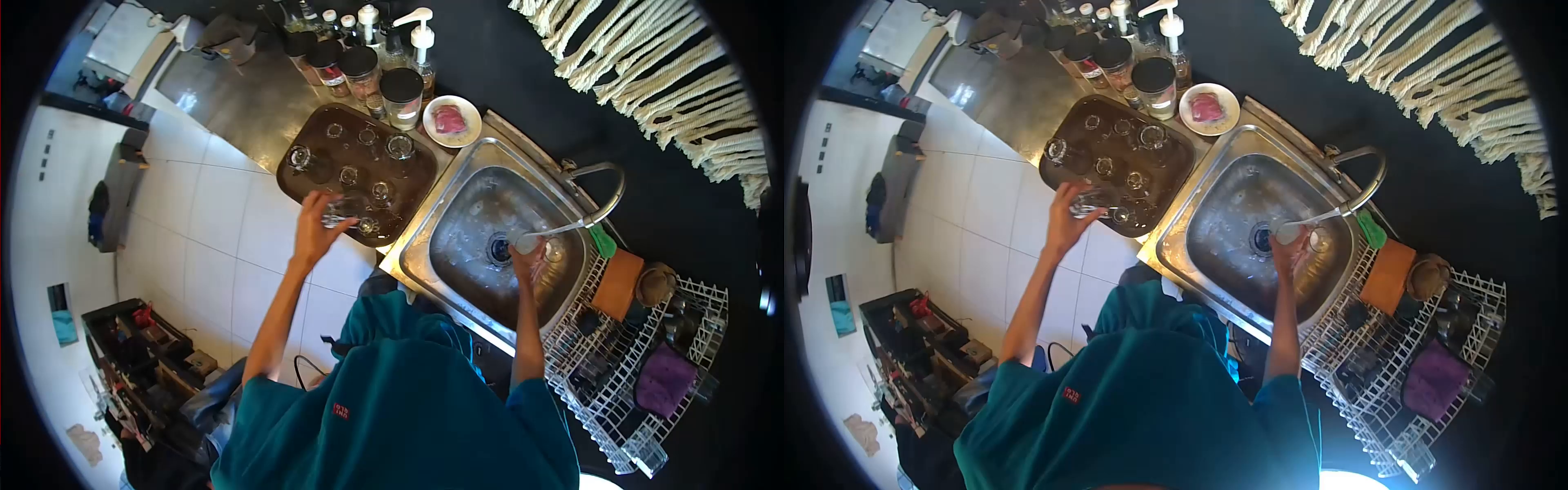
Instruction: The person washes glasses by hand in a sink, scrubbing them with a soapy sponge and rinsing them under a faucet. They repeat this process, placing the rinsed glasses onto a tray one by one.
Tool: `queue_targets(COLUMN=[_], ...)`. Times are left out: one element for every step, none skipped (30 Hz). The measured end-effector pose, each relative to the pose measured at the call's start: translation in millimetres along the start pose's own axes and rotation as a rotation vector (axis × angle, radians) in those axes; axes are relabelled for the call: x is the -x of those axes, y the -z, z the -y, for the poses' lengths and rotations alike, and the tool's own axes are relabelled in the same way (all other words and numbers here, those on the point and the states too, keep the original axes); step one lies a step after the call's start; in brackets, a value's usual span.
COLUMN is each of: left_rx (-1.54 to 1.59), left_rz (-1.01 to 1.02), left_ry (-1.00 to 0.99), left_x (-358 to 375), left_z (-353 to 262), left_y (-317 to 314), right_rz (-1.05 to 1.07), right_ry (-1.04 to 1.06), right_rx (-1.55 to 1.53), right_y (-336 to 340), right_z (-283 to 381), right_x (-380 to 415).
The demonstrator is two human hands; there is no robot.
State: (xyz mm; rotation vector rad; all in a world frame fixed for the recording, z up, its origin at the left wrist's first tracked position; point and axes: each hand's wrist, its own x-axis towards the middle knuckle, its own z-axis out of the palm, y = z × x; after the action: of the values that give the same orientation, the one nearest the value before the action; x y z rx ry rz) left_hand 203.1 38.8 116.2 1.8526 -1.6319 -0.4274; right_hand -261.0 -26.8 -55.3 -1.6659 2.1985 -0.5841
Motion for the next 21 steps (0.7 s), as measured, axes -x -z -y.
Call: queue_targets(left_rx=[-0.002, -0.031, -0.019, -0.064, -0.109, -0.134, -0.129, -0.143, -0.156, -0.153, -0.148, -0.141, -0.129, -0.099, -0.077, -0.086, -0.094, -0.065, -0.046, -0.078, -0.113], left_rz=[0.039, 0.037, 0.044, 0.059, 0.074, 0.083, 0.089, 0.076, 0.067, 0.048, 0.062, 0.036, 0.022, 0.019, 0.052, 0.04, 0.024, 0.059, 0.085, 0.079, 0.066], left_ry=[0.059, 0.024, 0.023, 0.023, 0.023, 0.035, 0.031, 0.035, 0.04, 0.042, 0.033, 0.009, -0.012, -0.018, -0.043, -0.063, -0.086, -0.085, -0.117, -0.13, -0.141], left_x=[-2, -3, -4, -5, -6, -8, -12, -14, -15, -17, -20, -22, -19, -19, -19, -19, -19, -18, -17, -18, -20], left_z=[15, 31, 45, 60, 74, 82, 91, 98, 101, 102, 107, 113, 116, 120, 123, 124, 125, 126, 126, 125, 125], left_y=[7, 11, 12, 12, 9, 7, 4, -1, -5, -9, -12, -17, -23, -27, -30, -33, -37, -39, -41, -42, -43], right_rz=[-0.04, -0.049, -0.053, -0.031, -0.007, -0.011, -0.048, -0.087, -0.09, -0.092, -0.097, -0.107, -0.176, -0.255, -0.281, -0.313, -0.351, -0.357, -0.361, -0.399, -0.402], right_ry=[0.023, -0.088, -0.093, -0.252, -0.411, -0.418, -0.386, -0.356, -0.367, -0.346, -0.327, -0.349, -0.309, -0.267, -0.258, -0.245, -0.27, -0.279, -0.288, -0.309, -0.341], right_rx=[-0.189, -0.191, -0.179, -0.159, -0.14, -0.133, -0.163, -0.193, -0.185, -0.201, -0.218, -0.213, -0.338, -0.458, -0.498, -0.534, -0.51, -0.539, -0.574, -0.569, -0.635], right_y=[1, -1, -2, -7, -11, -14, -18, -21, -21, -21, -24, -27, -26, -25, -24, -21, -18, -16, -14, -10, -2], right_z=[8, 18, 25, 29, 33, 36, 39, 41, 43, 45, 48, 53, 58, 61, 65, 69, 71, 72, 77, 81, 91], right_x=[8, 16, 19, 22, 25, 29, 34, 38, 42, 42, 41, 42, 47, 49, 49, 49, 48, 47, 49, 49, 48])
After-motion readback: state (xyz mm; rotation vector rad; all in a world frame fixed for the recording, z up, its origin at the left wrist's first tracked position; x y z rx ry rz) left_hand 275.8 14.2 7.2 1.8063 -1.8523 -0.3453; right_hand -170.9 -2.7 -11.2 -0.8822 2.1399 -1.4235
